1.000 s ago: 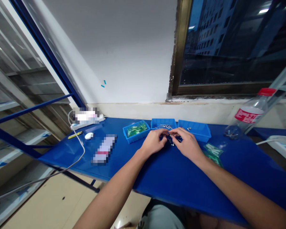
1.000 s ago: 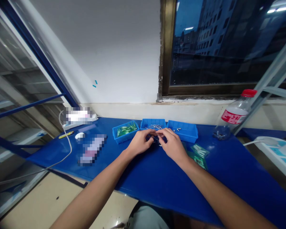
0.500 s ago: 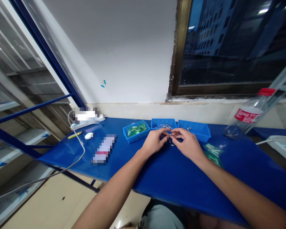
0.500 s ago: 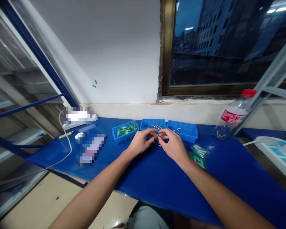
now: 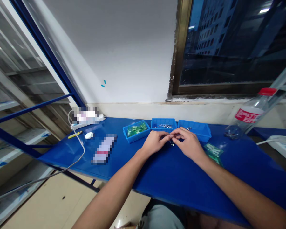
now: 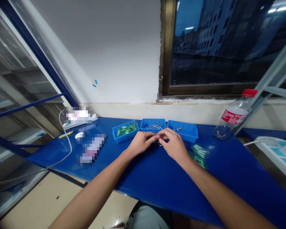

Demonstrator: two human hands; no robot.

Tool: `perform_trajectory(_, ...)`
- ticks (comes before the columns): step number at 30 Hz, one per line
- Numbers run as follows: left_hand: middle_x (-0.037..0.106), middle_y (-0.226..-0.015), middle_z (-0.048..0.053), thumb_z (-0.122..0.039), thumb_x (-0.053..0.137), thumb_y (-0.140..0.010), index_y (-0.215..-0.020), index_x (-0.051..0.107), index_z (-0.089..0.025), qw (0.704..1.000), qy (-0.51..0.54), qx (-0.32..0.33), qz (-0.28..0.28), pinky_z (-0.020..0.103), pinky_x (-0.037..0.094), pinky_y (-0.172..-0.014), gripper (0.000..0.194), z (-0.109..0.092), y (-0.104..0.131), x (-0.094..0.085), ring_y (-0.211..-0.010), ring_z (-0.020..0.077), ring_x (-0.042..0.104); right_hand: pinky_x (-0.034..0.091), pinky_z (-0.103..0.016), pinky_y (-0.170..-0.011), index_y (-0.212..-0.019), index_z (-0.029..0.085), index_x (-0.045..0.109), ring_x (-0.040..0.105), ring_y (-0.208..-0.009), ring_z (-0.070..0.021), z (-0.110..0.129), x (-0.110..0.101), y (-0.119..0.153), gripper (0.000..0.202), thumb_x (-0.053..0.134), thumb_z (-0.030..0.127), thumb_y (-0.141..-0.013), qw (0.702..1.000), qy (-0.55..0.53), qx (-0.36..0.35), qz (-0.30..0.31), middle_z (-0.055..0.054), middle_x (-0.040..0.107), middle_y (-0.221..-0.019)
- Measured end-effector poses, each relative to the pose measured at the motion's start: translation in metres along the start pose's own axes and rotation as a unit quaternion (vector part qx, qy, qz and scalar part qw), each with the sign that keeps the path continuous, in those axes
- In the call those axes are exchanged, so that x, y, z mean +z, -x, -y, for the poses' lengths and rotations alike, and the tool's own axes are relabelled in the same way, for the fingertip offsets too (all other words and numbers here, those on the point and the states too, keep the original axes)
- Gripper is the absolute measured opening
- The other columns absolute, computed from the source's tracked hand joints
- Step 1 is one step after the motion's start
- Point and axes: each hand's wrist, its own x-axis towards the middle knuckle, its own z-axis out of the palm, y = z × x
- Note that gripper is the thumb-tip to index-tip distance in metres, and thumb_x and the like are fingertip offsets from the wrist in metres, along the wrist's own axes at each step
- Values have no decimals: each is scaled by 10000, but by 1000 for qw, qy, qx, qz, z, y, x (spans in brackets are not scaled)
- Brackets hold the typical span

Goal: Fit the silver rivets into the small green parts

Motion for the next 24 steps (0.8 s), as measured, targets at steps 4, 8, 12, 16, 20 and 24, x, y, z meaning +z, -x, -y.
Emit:
perform_trajectory(4,831,-1035,31,-336,644,-1002,-1098,818,-190,1000,18,-9,-21,239,531,-775,246,7,-2,2,-877,189,767,636,-381,-842,-981,248,738,749,-894,-219,1,1,1,146,599,283,-953,1000,-2,-4,1,-49,762,-1042)
perform_trajectory(8,836,-1004,38,-233,732,-916,-1018,821,-190,999,18,-31,-30,255,571,-814,143,14,-4,6,-889,199,784,646,-374,-782,-1006,245,731,770,-820,-224,0,3,2,145,662,347,-928,997,-23,68,-2,-43,786,-984)
perform_trajectory(12,835,-999,27,-141,747,-868,-994,810,-189,998,14,-22,-50,263,578,-843,149,16,-5,10,-881,184,782,642,-370,-795,-999,237,713,764,-840,-222,-6,6,3,136,681,324,-899,996,-31,81,10,-51,781,-966)
perform_trajectory(16,832,-1005,20,-94,718,-862,-1072,775,-178,997,53,-4,-63,247,573,-844,233,13,-5,11,-910,171,781,632,-338,-737,-1074,225,668,733,-821,-205,-9,8,3,225,697,279,-858,996,-47,73,11,-52,743,-943)
perform_trajectory(20,826,-992,29,-176,691,-911,-1085,758,-170,996,60,-12,-66,243,569,-799,187,9,-3,9,-862,170,769,603,-318,-688,-1046,219,701,676,-756,-180,-4,6,2,182,634,256,-881,999,2,33,7,-49,708,-922)
perform_trajectory(24,822,-977,54,-400,615,-1004,-998,792,-168,998,19,-21,-47,248,551,-736,292,4,-1,4,-834,187,753,600,-316,-673,-931,222,725,665,-755,-178,0,2,1,128,609,272,-910,999,35,11,2,-52,697,-927)
